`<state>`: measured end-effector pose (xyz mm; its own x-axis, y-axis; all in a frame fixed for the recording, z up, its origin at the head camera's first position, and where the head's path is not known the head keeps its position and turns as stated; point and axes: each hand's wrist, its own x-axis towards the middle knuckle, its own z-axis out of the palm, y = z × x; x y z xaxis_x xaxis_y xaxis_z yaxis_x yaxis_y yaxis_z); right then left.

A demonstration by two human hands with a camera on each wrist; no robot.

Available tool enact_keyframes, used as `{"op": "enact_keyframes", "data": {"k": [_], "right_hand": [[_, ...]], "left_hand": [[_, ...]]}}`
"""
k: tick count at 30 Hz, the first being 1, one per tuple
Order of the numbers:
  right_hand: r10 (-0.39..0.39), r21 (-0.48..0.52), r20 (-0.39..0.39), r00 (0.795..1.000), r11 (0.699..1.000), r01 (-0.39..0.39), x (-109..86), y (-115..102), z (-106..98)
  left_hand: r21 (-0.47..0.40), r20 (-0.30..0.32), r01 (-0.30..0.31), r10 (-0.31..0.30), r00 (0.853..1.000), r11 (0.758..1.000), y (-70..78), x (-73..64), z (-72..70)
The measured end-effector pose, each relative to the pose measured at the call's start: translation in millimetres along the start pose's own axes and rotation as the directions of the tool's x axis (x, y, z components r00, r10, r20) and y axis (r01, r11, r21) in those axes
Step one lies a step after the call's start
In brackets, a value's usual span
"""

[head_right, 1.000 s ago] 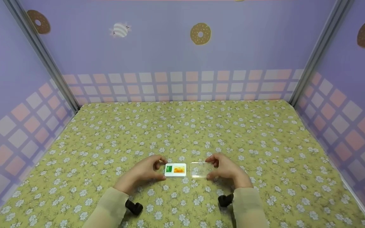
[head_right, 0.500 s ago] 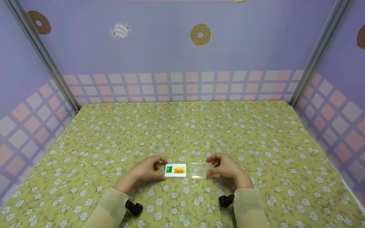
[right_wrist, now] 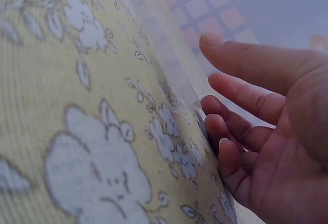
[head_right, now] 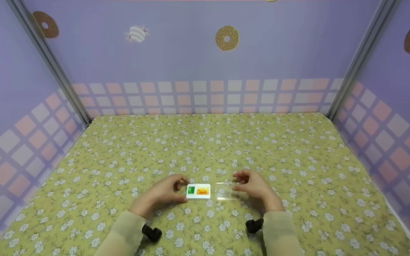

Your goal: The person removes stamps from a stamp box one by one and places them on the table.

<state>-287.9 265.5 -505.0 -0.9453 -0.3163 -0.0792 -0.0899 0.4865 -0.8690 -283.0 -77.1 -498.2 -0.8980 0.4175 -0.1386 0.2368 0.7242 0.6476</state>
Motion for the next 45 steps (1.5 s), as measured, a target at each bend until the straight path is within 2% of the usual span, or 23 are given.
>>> {"op": "enact_keyframes", "data": {"k": [9, 16, 21, 27, 33, 45], "right_hand": [[0.015, -0.027, -0.045, 0.999, 1.000, -0.016, 5.5, -9.6, 7.9], [-0.052, 0.004, -0.031, 0.998, 0.999, 0.052, 17.6, -16.2, 15.5], [-0.043, -0.005, -0.025, 0.999, 0.999, 0.043, 25.6, -23.6, 24.1], [-0.089, -0.060, 0.015, 0.996, 0.994, 0.090, 35.8, -33.1, 35.6], [-0.092, -0.081, 0.058, 0.994, 0.992, 0.097, 43.9, -40.1, 43.9], [-0.124, -0.114, 0.123, 0.985, 0.984, 0.138, 51.0, -40.7, 56.8]], "left_hand": [[0.031, -0.001, 0.003, -0.003, 1.000, 1.000, 0.7, 0.7, 1.4], [0.019, -0.011, -0.002, 0.002, 1.000, 1.000, 0.8, 0.8, 0.7], [0.005, -0.006, 0.010, -0.010, 1.000, 1.000, 1.3, 0.2, 0.9], [-0.003, -0.004, 0.016, -0.016, 1.000, 1.000, 1.0, 0.4, 0.2], [0.003, -0.007, 0.017, -0.017, 1.000, 1.000, 0.0, 0.2, -0.4], [-0.003, -0.013, 0.007, -0.007, 1.000, 1.000, 0.3, -0.4, -0.5]]}}
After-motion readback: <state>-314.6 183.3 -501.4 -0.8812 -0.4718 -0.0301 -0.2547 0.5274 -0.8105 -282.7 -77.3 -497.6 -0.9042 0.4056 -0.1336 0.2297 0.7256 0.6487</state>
